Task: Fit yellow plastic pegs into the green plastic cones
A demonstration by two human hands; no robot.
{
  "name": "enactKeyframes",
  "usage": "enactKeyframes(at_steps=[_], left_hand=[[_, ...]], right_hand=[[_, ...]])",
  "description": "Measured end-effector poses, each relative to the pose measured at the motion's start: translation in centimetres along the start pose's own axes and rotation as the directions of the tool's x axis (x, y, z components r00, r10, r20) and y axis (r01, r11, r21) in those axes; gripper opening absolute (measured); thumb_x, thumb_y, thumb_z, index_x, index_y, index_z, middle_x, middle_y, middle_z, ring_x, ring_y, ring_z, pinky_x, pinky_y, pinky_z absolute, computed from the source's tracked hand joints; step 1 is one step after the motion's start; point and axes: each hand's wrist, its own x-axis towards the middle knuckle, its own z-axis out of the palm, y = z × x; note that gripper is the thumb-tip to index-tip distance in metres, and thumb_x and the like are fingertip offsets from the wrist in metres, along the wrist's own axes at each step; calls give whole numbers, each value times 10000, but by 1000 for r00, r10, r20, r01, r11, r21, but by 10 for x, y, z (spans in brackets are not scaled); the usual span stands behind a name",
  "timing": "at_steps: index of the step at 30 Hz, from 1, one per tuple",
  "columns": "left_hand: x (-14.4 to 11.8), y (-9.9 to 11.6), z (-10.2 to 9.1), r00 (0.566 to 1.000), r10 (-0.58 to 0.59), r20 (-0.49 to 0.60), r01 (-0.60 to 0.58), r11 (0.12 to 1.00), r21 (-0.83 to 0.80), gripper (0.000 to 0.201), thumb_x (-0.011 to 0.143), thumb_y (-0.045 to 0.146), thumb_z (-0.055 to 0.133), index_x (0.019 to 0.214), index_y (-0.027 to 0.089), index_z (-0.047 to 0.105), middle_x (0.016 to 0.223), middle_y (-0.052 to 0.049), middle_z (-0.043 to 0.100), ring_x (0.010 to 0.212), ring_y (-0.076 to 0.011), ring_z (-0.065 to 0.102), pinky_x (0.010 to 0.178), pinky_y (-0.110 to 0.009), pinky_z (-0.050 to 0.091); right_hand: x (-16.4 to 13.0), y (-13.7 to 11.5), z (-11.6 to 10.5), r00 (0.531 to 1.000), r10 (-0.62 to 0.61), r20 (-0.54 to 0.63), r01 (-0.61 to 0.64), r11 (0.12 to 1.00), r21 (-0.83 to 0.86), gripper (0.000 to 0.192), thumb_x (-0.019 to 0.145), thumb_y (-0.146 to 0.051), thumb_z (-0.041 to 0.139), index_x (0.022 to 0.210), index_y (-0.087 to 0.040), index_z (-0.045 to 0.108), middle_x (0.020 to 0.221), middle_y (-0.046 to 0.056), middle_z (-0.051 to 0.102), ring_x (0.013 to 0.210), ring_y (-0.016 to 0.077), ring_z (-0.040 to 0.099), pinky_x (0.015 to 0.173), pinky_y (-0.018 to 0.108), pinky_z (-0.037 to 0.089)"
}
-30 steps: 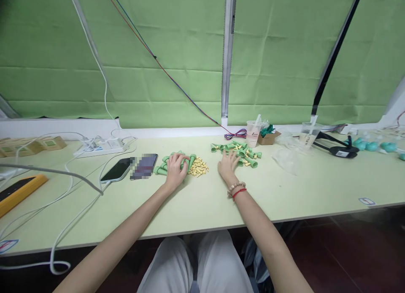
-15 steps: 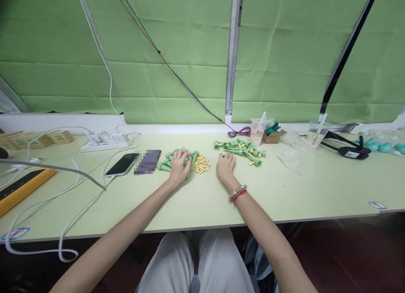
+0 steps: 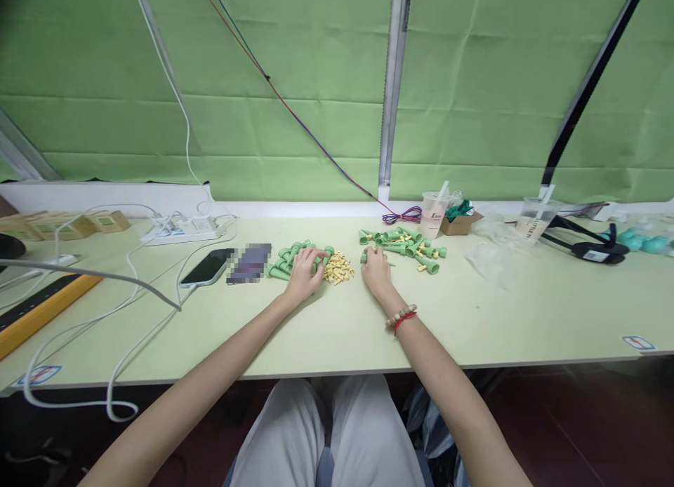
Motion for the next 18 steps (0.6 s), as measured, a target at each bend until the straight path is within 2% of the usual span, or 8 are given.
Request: enactKeyframes(at_steps=[3, 7, 9, 11, 13, 14, 16, 18], left_hand=[[0, -1, 1, 1000, 10, -11, -10, 1000, -5, 176, 803, 133, 397, 901, 215, 517, 901, -32, 545, 893, -188, 459, 767, -316, 329], [0, 0, -1, 1000, 6, 9, -6, 1000, -13, 193, 804, 136, 402, 937, 208, 522, 898, -29, 550, 899, -181, 457, 782, -311, 323], [-1, 1, -2, 1000, -7, 30, 8, 1000, -28, 252, 814, 147, 399, 1032, 212, 507, 909, -27, 558, 899, -175, 459, 796, -307, 321], [-1, 2, -3, 998, -24, 52, 27, 998, -52, 326, 835, 177, 392, 1153, 213, 453, 927, -29, 567, 893, -170, 465, 808, -304, 322], [-2, 4, -4, 997, -43, 65, 49, 995, -91, 376, 859, 234, 387, 1234, 205, 394, 947, -36, 576, 900, -170, 469, 823, -305, 327], [-2, 5, -4, 996, -55, 69, 63, 991, -116, 396, 866, 270, 391, 1255, 201, 378, 957, -40, 580, 912, -171, 470, 836, -308, 328], [-2, 8, -4, 993, -87, 82, 101, 978, -181, 431, 867, 345, 404, 1273, 201, 376, 982, -45, 586, 947, -177, 468, 869, -319, 328], [-2, 13, -5, 983, -119, 137, 151, 956, -251, 445, 856, 399, 418, 1258, 208, 418, 1000, -47, 596, 980, -189, 464, 896, -336, 330]], right_hand=[[1, 2, 0, 1000, 11, 19, -11, 1000, -26, 393, 774, -108, 474, 1164, -149, 496, 1096, 138, 486, 937, 236, 521, 743, 302, 400], [4, 5, -1, 998, -68, 1, 68, 997, 23, 336, 803, -81, 395, 1071, -150, 584, 1020, 117, 573, 936, 219, 532, 762, 296, 402], [6, 6, -2, 992, -102, -77, 110, 988, 106, 308, 830, -124, 377, 1024, -145, 616, 978, 109, 610, 946, 217, 532, 794, 307, 400], [8, 4, -3, 972, -108, -210, 163, 951, 263, 299, 850, -192, 383, 1019, -128, 622, 991, 111, 627, 947, 208, 539, 827, 317, 400], [8, 0, -5, 950, -29, -311, 189, 846, 498, 319, 845, -293, 424, 1015, -109, 622, 979, 117, 642, 884, 198, 571, 789, 318, 431], [8, -4, -6, 948, 38, -316, 178, 759, 627, 344, 828, -349, 453, 994, -101, 626, 941, 117, 653, 825, 192, 588, 741, 313, 453], [6, -13, -8, 965, 155, -211, 99, 529, 843, 388, 770, -443, 517, 908, -100, 636, 830, 106, 665, 703, 173, 601, 631, 291, 476], [2, -22, -10, 984, 177, -26, -28, 292, 956, 403, 703, -498, 577, 810, -113, 627, 753, 87, 657, 636, 147, 591, 571, 262, 477]])
